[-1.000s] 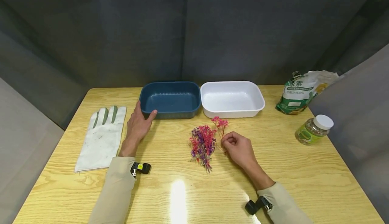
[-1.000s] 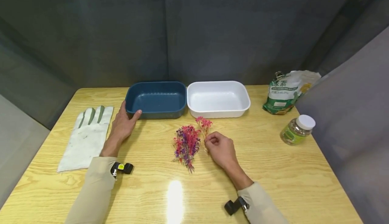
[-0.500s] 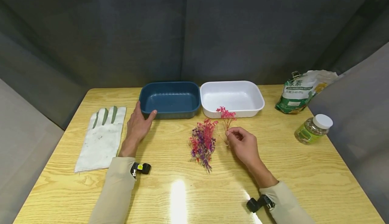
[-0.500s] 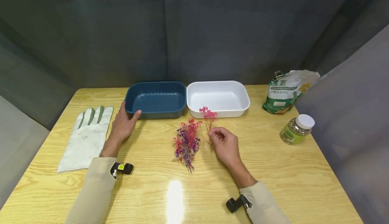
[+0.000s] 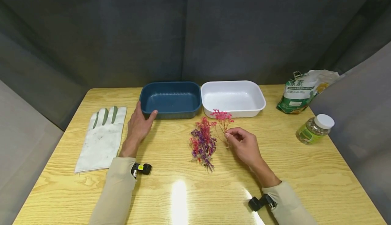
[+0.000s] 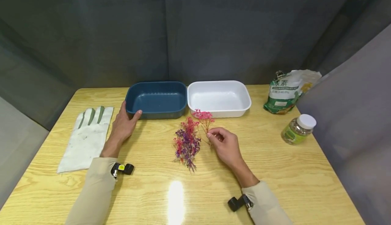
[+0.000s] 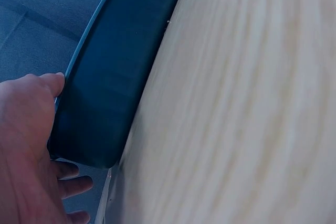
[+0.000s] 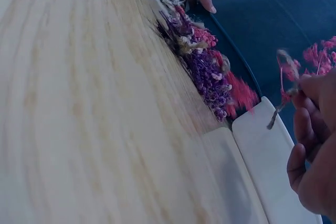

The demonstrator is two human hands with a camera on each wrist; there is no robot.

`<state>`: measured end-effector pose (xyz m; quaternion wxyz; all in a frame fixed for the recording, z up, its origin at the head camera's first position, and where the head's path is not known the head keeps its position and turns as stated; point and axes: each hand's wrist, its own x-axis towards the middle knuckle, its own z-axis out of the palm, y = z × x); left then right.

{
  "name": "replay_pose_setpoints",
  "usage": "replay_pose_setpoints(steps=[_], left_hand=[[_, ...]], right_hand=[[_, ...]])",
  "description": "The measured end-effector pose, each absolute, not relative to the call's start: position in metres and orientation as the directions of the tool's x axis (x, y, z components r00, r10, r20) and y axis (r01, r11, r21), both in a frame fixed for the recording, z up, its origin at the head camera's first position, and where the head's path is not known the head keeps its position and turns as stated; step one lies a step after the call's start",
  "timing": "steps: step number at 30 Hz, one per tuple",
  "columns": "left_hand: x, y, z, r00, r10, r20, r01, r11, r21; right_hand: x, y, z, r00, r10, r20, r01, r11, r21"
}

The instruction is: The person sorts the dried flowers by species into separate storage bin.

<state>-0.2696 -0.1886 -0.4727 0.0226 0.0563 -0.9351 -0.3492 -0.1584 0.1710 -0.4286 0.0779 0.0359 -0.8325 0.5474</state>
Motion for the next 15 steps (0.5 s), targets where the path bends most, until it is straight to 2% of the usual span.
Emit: replay_pose_setpoints(steps=[10,15], left_hand=[[-0.270,-0.189,-0.472,-0.992,-0.124,0.002,-0.091,0.743,0.663],[-0.270,-0.189,-0.472,-0.992,-0.129,0.008,-0.088,0.720,0.688]], right_hand=[[-0.173,0.179,-0.460,-0.989,0.016,0.148,-0.133,0.350,-0.927],[-0.180,0.176,-0.460,-0.989,-0.004,0.150,-0.143,0.321,-0.936]])
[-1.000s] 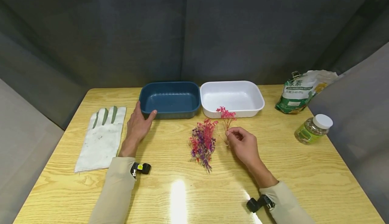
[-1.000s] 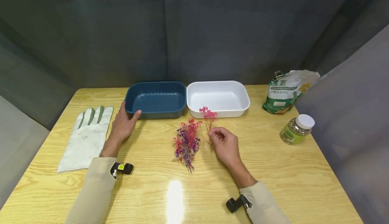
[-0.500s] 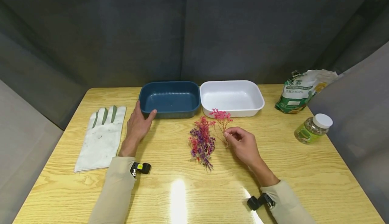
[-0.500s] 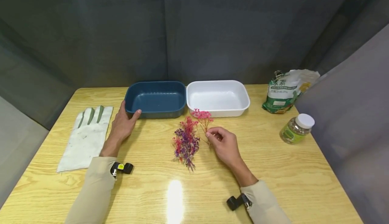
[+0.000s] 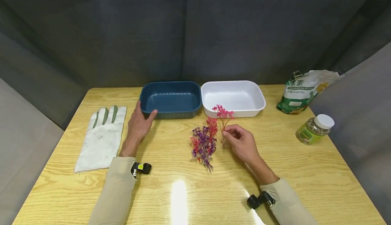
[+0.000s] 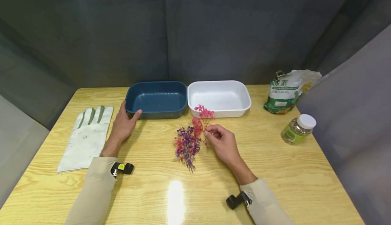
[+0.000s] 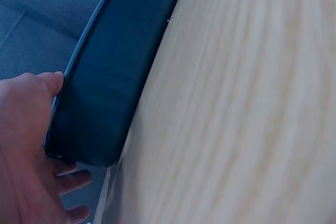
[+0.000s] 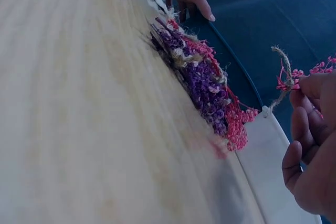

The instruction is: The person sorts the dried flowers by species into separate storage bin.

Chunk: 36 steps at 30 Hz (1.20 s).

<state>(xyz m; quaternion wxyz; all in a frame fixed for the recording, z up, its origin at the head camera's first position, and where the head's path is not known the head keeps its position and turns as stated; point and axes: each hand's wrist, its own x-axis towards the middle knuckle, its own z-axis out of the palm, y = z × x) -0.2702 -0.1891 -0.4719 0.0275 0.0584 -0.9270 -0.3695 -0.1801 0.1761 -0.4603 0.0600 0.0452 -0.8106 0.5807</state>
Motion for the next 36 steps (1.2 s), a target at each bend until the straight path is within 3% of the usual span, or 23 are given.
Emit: replay_pose_setpoints(steps=[16,36], left_hand=[[-0.274,-0.192,-0.467,-0.991,-0.134,0.013,-0.075,0.628,0.775],[-0.276,-0.200,-0.475,-0.977,-0.205,0.064,-0.061,0.553,0.831]], right_hand=[[-0.237,0.139,-0.426,-0.977,-0.136,0.166,-0.207,0.390,-0.897],[-0.313,0.084,-0.409,-0.993,-0.115,0.040,-0.097,0.552,-0.828]])
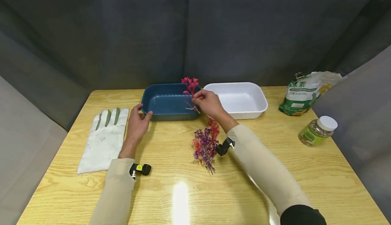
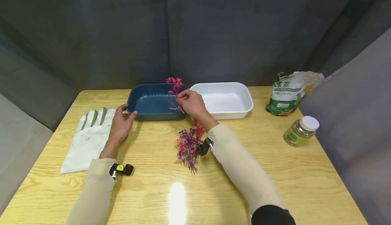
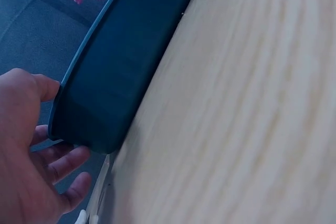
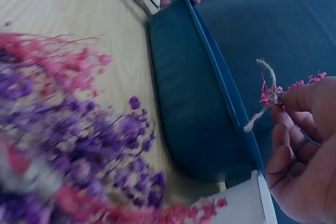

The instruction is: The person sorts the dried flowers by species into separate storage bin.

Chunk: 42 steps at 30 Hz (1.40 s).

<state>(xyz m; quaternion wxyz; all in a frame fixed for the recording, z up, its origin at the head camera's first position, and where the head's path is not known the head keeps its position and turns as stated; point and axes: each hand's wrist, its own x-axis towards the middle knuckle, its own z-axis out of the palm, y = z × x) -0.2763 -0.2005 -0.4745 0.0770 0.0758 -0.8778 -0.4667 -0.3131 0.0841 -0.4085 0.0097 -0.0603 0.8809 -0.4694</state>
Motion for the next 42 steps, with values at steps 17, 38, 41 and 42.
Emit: replay_pose_setpoints(steps=[17,38,41,42], left_hand=[[-0.274,-0.198,-0.475,-0.977,-0.201,0.070,-0.057,0.566,0.823],[-0.274,-0.198,-0.474,-0.972,-0.220,0.078,-0.054,0.537,0.842],[-0.273,-0.198,-0.476,-0.975,-0.208,0.076,-0.049,0.538,0.842],[-0.273,-0.197,-0.477,-0.976,-0.205,0.074,-0.050,0.539,0.841]], right_hand=[[-0.346,0.055,-0.413,-0.993,-0.122,0.005,-0.089,0.697,-0.712],[-0.294,0.097,-0.410,-0.986,-0.152,0.067,-0.149,0.635,-0.758],[-0.282,0.103,-0.413,-0.987,-0.145,0.075,-0.149,0.618,-0.772],[-0.278,0.105,-0.415,-0.987,-0.144,0.072,-0.146,0.611,-0.778]])
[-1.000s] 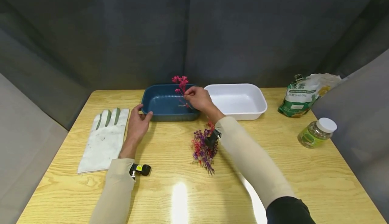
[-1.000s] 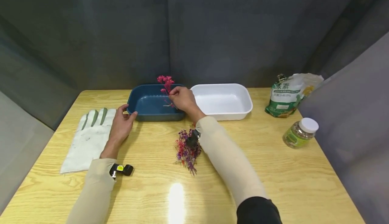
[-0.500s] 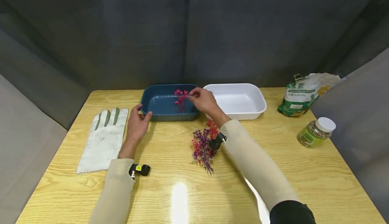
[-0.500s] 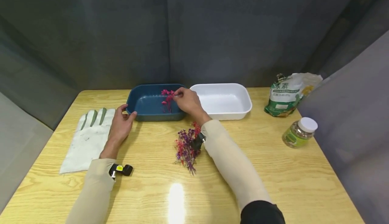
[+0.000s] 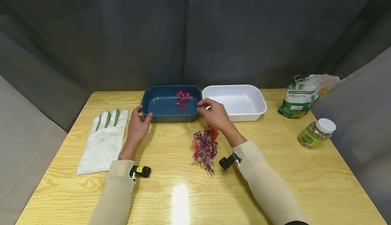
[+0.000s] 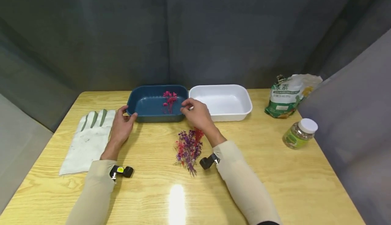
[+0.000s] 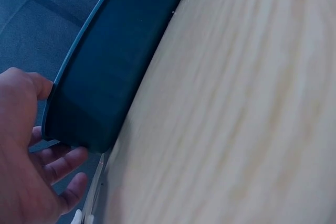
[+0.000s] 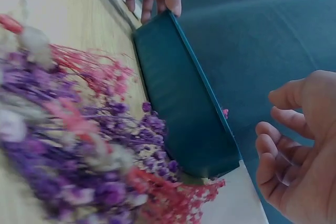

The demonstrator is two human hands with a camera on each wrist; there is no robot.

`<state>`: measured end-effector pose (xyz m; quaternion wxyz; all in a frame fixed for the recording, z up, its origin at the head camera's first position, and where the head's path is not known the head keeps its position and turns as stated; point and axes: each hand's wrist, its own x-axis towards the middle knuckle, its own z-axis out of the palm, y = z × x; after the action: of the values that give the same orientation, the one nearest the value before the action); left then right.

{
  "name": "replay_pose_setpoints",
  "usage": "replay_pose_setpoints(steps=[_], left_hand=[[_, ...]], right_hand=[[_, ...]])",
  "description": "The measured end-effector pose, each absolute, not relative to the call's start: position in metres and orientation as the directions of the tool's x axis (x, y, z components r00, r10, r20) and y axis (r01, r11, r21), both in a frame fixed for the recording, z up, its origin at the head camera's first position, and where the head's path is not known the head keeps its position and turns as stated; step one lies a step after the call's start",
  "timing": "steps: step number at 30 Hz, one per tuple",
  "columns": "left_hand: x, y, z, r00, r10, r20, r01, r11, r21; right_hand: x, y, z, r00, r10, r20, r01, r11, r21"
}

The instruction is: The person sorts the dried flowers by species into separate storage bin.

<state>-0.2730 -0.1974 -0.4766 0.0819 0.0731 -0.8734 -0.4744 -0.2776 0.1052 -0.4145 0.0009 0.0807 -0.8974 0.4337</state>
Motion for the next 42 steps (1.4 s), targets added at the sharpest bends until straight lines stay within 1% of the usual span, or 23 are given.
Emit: replay_pose_setpoints(steps=[6,10,14,20,26,32,38,42], left_hand=[[-0.270,-0.198,-0.481,-0.977,-0.204,0.064,-0.056,0.534,0.844],[-0.270,-0.197,-0.482,-0.977,-0.205,0.063,-0.058,0.533,0.844],[-0.270,-0.198,-0.484,-0.976,-0.209,0.065,-0.059,0.538,0.841],[-0.269,-0.199,-0.483,-0.973,-0.221,0.061,-0.067,0.529,0.846],[-0.268,-0.198,-0.481,-0.975,-0.213,0.064,-0.061,0.533,0.844],[-0.270,-0.198,-0.479,-0.973,-0.218,0.072,-0.056,0.533,0.844],[-0.272,-0.197,-0.478,-0.974,-0.211,0.079,-0.046,0.530,0.847],[-0.272,-0.196,-0.480,-0.975,-0.210,0.075,-0.049,0.531,0.846]], right_hand=[[-0.254,0.114,-0.429,-0.993,-0.113,0.036,-0.096,0.584,-0.806],[-0.243,0.120,-0.440,-0.995,-0.072,0.073,-0.101,0.571,-0.815],[-0.232,0.126,-0.449,-0.993,-0.058,0.106,-0.120,0.555,-0.823],[-0.217,0.134,-0.455,-0.994,-0.035,0.102,-0.104,0.582,-0.807],[-0.207,0.141,-0.457,-0.998,-0.010,0.064,-0.057,0.600,-0.798],[-0.200,0.145,-0.459,-1.000,-0.008,-0.005,-0.001,0.619,-0.785],[-0.198,0.146,-0.464,-0.999,0.013,-0.045,0.042,0.681,-0.731],[-0.197,0.146,-0.469,-0.998,0.009,-0.062,0.049,0.713,-0.700]])
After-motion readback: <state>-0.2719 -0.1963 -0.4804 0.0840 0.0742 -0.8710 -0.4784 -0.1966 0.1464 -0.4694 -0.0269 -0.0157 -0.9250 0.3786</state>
